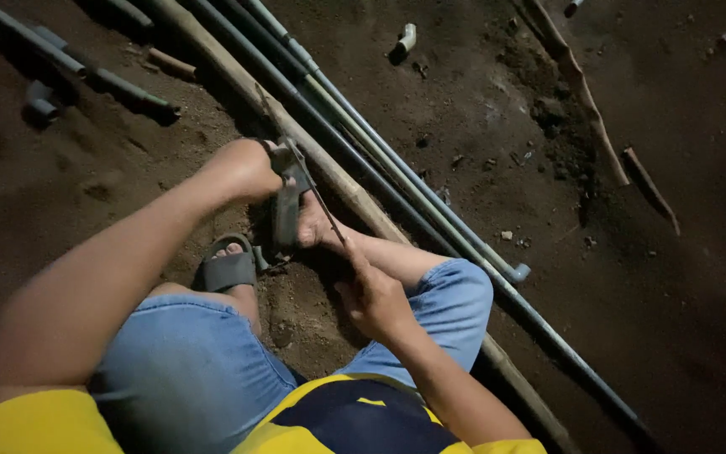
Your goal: Cutting a PVC pipe using a handheld hacksaw blade while sitting on the ground.
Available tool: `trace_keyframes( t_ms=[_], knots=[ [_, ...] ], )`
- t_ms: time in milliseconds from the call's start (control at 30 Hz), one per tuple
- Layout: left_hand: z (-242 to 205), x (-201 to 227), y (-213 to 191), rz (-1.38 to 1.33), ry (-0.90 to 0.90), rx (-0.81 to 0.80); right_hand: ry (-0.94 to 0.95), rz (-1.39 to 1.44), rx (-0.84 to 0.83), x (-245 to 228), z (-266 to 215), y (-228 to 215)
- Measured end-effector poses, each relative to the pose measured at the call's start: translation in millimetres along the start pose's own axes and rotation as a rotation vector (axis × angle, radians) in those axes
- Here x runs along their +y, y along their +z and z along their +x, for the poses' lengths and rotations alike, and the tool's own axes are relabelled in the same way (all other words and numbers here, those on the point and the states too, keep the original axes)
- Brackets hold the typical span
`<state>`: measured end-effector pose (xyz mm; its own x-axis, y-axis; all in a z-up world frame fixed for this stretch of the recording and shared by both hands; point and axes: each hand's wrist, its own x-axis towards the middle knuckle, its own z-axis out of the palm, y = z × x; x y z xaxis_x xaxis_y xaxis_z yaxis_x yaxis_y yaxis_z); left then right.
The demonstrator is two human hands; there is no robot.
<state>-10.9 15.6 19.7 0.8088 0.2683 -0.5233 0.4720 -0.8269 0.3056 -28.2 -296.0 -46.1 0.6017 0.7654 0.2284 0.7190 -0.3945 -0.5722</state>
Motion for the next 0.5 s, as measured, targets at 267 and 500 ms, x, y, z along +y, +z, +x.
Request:
trace_keyframes(
  t_ms=[267,500],
  knots=[
    [2.2,8.2,6.9,-0.025,0.112,0.047,-0.018,0.027,0.060,-1.4,10.5,-4.6],
    [8.0,7.1,23.3,-0.071,0.156,0.055,-0.045,-0.011,0.066,0.6,11.6,-4.6]
  ],
)
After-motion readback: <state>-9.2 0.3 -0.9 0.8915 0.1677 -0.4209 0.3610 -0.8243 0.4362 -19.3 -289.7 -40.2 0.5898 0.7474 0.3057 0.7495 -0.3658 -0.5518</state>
